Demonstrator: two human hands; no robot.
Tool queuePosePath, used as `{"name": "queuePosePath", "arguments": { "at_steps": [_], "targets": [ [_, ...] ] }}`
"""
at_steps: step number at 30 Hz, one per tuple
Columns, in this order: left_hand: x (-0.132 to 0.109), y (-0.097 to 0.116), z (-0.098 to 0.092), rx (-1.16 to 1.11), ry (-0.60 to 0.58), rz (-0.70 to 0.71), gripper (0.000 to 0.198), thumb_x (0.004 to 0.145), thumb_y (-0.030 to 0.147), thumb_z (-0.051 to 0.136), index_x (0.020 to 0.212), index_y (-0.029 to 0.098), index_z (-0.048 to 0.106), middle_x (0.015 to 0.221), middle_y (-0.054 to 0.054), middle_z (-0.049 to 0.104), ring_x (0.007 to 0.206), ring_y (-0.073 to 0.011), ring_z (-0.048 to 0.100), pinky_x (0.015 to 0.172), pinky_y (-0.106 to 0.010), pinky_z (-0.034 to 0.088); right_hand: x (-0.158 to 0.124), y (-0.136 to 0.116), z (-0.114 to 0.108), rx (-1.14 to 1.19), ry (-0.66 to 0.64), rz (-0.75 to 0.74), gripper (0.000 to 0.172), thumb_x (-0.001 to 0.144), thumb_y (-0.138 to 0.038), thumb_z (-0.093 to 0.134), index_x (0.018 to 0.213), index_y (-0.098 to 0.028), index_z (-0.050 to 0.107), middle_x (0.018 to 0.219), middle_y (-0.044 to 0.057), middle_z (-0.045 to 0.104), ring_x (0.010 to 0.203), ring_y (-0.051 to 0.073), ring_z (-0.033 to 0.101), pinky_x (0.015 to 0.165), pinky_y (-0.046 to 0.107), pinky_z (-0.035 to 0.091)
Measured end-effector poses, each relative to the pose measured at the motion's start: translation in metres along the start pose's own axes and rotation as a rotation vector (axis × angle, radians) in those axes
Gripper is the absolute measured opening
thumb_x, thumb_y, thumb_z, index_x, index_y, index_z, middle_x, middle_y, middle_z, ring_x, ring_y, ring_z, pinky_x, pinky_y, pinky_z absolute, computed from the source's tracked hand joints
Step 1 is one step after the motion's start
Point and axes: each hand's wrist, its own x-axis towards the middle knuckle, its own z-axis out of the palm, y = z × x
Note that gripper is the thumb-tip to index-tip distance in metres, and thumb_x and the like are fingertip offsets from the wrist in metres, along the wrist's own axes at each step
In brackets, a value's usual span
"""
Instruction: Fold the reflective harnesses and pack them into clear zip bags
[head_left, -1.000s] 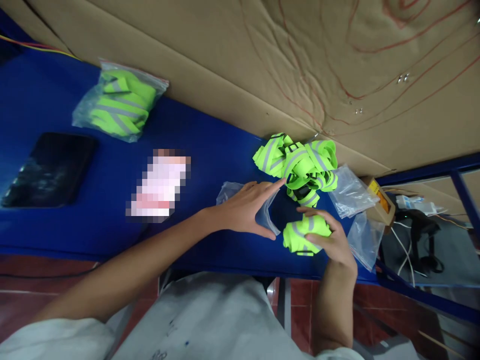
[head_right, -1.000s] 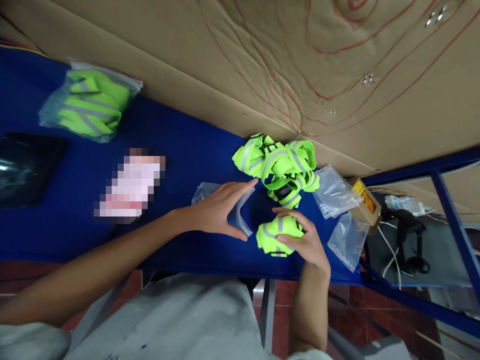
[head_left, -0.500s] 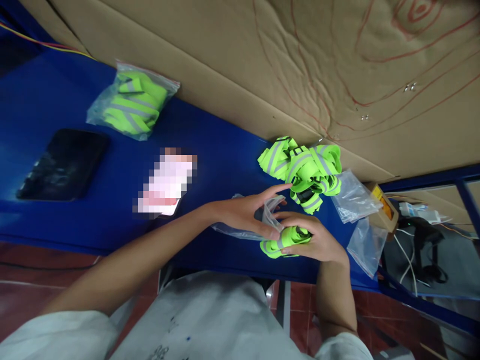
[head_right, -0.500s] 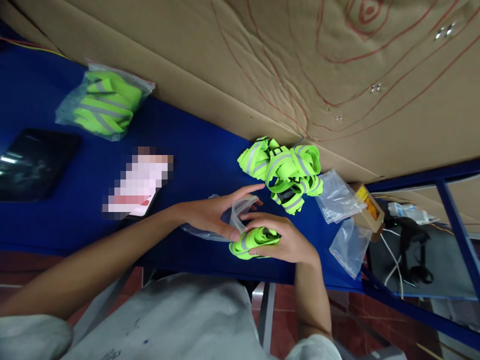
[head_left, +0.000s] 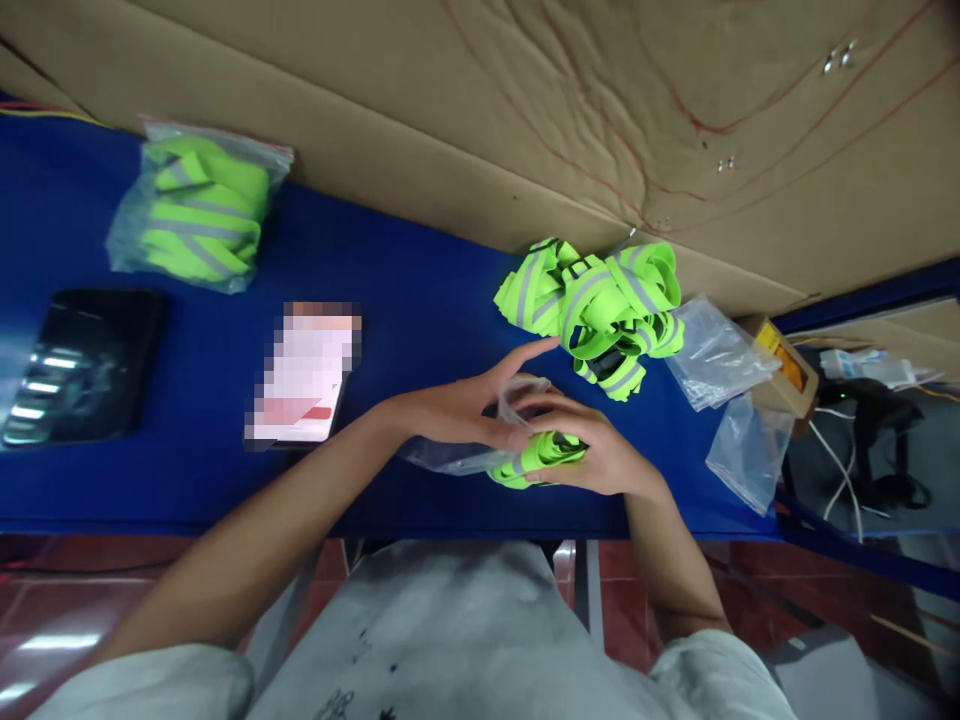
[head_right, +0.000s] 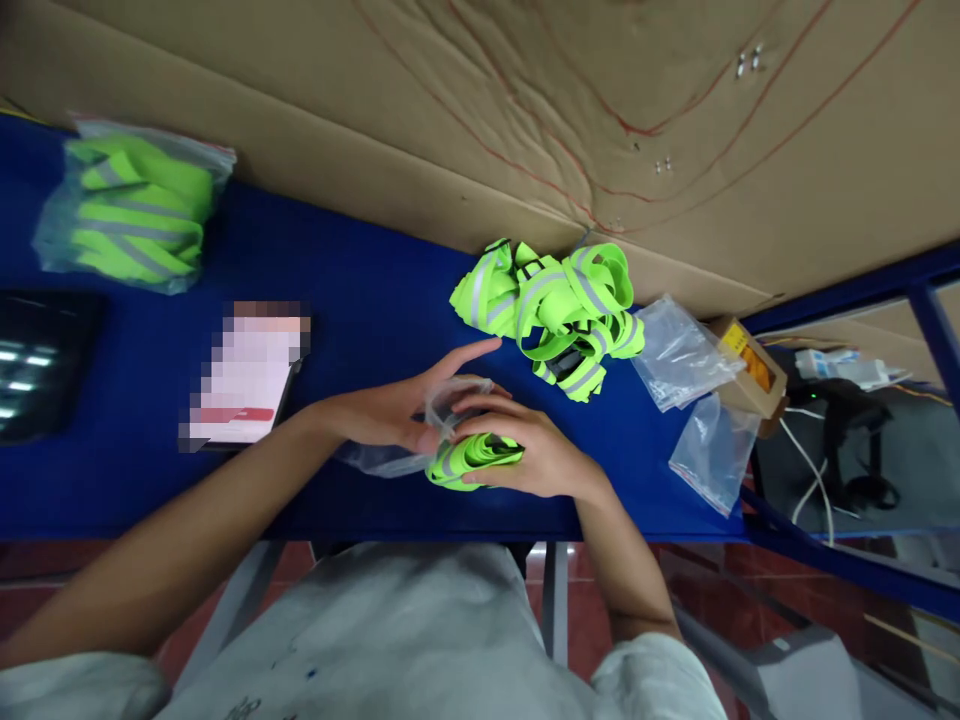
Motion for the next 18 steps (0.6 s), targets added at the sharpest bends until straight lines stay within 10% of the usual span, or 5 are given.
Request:
{"name": "queuePosePath", "arguments": {
  "at_steps": [4,12,18],
  "targets": [
    [-0.007,0.009,0.007,0.251,0.043,-0.025,0.143,0.066,0.042,0.092,0.162,0.041,-0.014,0.160,-0.013,0.041,0.148,-0.0332,0.043,0.117,-0.053,0.041,-0.004,-0.002,-0.011,0.033,0.006,0.001,0.041,0.079,-0.032,0.085,0.118,-0.027,0.076,0.129,0.008,0.069,0.121,0.023,0.066,0.110,0.041,0.050],
    [-0.010,0.019,0.004,0.305,0.162,0.070,0.117,0.081,0.037,0.082,0.164,0.038,0.000,0.141,-0.012,0.058,0.126,-0.0272,0.061,0.108,-0.050,0.047,-0.027,-0.012,-0.049,0.098,-0.179,0.083,0.035,0.077,-0.029,0.086,0.110,-0.023,0.080,0.116,0.009,0.077,0.104,0.024,0.074,0.092,0.037,0.060],
    [-0.006,0.004,0.012,0.147,0.103,0.053,0.130,0.071,0.049,0.089,0.164,0.039,-0.001,0.163,-0.017,0.037,0.150,-0.0362,0.038,0.122,-0.059,0.027,-0.035,0.000,-0.051,0.050,0.080,0.145,0.034,0.072,-0.030,0.090,0.104,-0.023,0.080,0.110,0.008,0.078,0.111,0.027,0.073,0.098,0.037,0.057]
  ]
}}
